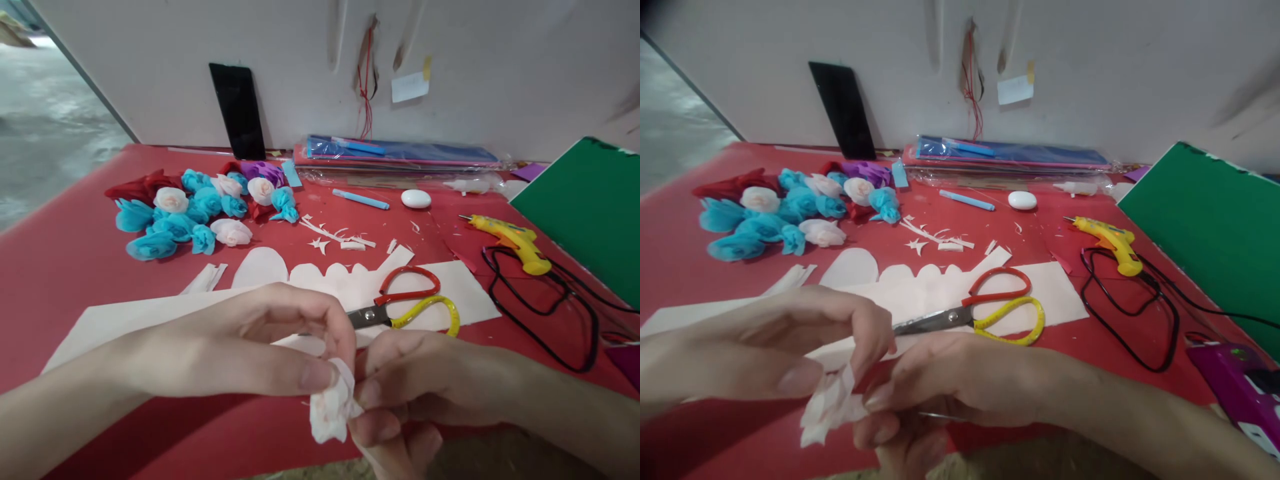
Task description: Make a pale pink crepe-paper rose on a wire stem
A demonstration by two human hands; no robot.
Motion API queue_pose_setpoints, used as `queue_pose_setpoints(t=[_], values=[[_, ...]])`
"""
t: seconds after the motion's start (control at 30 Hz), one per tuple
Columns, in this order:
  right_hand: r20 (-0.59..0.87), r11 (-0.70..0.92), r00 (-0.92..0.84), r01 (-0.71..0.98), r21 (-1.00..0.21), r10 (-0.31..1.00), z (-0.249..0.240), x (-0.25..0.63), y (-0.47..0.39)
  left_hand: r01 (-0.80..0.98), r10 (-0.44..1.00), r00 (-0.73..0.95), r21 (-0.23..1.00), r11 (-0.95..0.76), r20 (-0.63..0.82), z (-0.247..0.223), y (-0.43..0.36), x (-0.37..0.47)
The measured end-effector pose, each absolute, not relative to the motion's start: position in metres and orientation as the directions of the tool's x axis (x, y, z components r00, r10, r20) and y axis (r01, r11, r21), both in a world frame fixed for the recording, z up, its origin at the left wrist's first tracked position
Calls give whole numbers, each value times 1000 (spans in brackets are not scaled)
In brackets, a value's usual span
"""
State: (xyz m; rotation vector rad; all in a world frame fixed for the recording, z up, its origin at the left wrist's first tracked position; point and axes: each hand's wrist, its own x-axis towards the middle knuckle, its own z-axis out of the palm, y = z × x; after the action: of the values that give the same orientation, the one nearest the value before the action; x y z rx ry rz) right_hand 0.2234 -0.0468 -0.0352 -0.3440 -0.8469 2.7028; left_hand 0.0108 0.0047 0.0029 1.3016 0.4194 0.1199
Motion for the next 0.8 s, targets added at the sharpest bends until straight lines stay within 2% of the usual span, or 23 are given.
queue_pose_setpoints(t=[0.03, 0.07, 0.1, 0.17, 0.23, 0.4, 0.8], values=[[-176, -801, -933, -159, -578, 313, -32, 224, -45, 172, 308, 917, 949, 265, -252, 4, 5, 11], [-306, -811, -904, -70, -581, 298, -29, 224, -43, 194, 293, 917, 945, 264, -270, 4, 5, 11], [-338, -821, -899, -39, -570, 278, -28, 224, -42, 208, 275, 919, 940, 271, -283, 4, 6, 12], [-221, -797, -949, -49, -602, 225, -31, 223, -41, 221, 255, 921, 935, 279, -294, 5, 6, 13], [-240, -791, -942, -41, -611, 234, -36, 222, -43, 215, 248, 925, 934, 285, -288, 5, 7, 14], [-394, -816, -869, -19, -578, 300, -43, 220, -54, 199, 249, 929, 937, 286, -274, 5, 6, 14], [-409, -816, -860, -17, -578, 307, -37, 220, -57, 156, 268, 923, 906, 394, -276, 2, -5, 17]])
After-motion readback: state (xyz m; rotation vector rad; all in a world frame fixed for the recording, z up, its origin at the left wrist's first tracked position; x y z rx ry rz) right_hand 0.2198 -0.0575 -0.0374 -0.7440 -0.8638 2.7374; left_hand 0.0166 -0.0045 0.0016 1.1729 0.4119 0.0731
